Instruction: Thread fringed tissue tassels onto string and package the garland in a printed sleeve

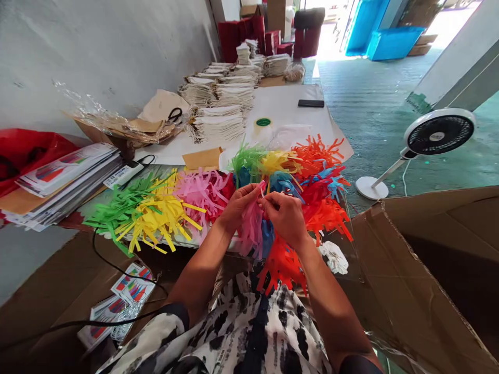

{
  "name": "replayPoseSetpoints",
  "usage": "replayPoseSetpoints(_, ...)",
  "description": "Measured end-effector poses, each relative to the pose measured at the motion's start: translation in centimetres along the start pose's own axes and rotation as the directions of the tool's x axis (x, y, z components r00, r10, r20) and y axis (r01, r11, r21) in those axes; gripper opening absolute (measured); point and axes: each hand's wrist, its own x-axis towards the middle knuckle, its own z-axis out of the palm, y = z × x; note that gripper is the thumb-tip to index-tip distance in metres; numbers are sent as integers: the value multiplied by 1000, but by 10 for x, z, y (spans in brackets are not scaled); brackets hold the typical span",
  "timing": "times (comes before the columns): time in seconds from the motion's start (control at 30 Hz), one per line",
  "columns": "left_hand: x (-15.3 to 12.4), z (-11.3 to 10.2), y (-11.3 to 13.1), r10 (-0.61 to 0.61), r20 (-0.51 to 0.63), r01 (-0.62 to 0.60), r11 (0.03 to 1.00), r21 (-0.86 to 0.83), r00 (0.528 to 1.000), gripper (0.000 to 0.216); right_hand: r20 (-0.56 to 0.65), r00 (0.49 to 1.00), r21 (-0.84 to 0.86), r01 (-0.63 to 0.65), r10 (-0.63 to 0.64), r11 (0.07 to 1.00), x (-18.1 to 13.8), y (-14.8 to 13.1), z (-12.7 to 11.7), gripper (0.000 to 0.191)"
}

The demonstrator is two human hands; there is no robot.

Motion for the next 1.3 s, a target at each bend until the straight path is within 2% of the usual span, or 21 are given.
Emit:
replayPoseSetpoints(0.2,-2,-4,5,1,-13,-1,999,53,1000,34,75,996,45,-60,56,997,3,0,-1,39)
replayPoseSetpoints(0.43,-4,-7,5,-21,31,18,995,100,999,33,124,987,45,-105,98,993,5,0,-2,46)
replayPoseSetpoints(0.67,-3,-7,6,27,12,-29,978,206,1000,40,113,983,116,-161,148,980,8,3,-3,48)
replayPoseSetpoints(0.83,-2,-5,3,136,-48,-117,951,286,990,36,96,982,101,-172,162,980,8,9,-1,41)
replayPoseSetpoints(0.97,-1,-5,1,152,-34,-138,955,261,988,35,87,979,110,-192,183,975,7,13,-1,34)
replayPoseSetpoints(1.17,-1,-5,-1,131,-34,-120,967,223,991,34,102,982,127,-174,161,977,7,14,0,44)
replayPoseSetpoints(1.3,-2,-4,1,117,-37,-105,966,235,992,41,99,983,123,-165,153,979,7,14,0,46)
